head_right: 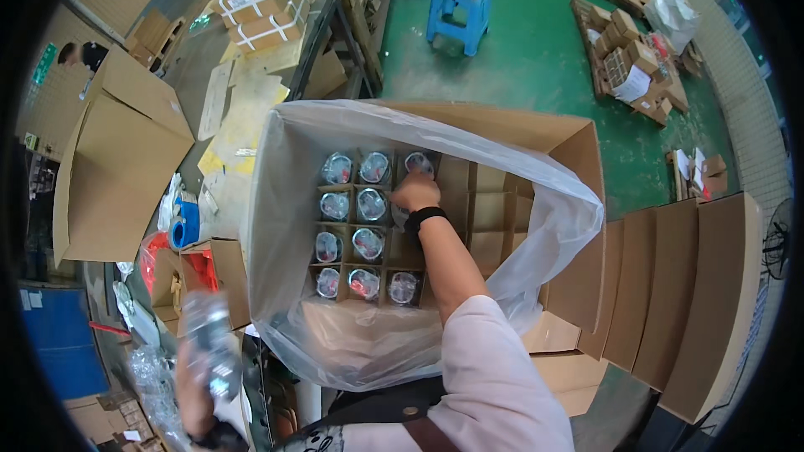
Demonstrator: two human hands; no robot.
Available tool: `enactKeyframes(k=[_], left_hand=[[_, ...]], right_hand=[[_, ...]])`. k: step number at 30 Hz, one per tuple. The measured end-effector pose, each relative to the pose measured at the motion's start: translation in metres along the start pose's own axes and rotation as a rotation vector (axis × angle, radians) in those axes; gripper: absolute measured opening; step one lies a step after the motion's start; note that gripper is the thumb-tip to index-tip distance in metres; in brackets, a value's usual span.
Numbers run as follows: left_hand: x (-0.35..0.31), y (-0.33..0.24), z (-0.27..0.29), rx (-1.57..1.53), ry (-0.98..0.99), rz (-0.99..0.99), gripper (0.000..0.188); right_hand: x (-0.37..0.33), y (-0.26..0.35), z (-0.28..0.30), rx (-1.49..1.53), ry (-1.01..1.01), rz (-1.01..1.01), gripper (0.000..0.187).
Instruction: The person packs small cylindrical metal containers into a cardboard box. They place each container into a clear plastic bag, add a red item, and arrange them in a grid inside the box. The person then closes the box and places it on a stack of other boxes.
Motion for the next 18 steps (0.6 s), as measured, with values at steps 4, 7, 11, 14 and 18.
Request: enactKeyframes(k=[4,7,11,14,18], left_hand=[[0.074,0.012,-0.208,0.208,0.532,-0.172,0.033],[0.125,0.068,-0.311,0.495,0.520,-0.260,0.040],[0.157,0.138,-0.381,0.931,0.577,-0.261,0.043],[0.136,0.138,-0.405,1.124,0.626,-0.240,0.043],[0.137,0.134,-0.396,1.099,0.616,-0.259,0.049]], right_hand=[[-0.033,-0.011,0.008,0.116,-0.202,0.157,0.077],[-0.076,-0.029,0.071,0.474,-0.342,0.295,0.059],[-0.168,-0.092,0.113,1.142,-0.165,0.174,0.035],[-0.216,-0.139,0.136,1.111,-0.128,0.109,0.030],[-0.236,-0.174,0.131,1.086,-0.222,0.037,0.030]])
Point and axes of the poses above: each hand's wrist, its own x-axis towards the middle knuckle, its own z-axis out of the back of the hand, y = z × x, the point moved 9 cm from there along x, towards the middle knuckle, and after that the axes turned 5 degrees about -y, right-handed, at the moved point
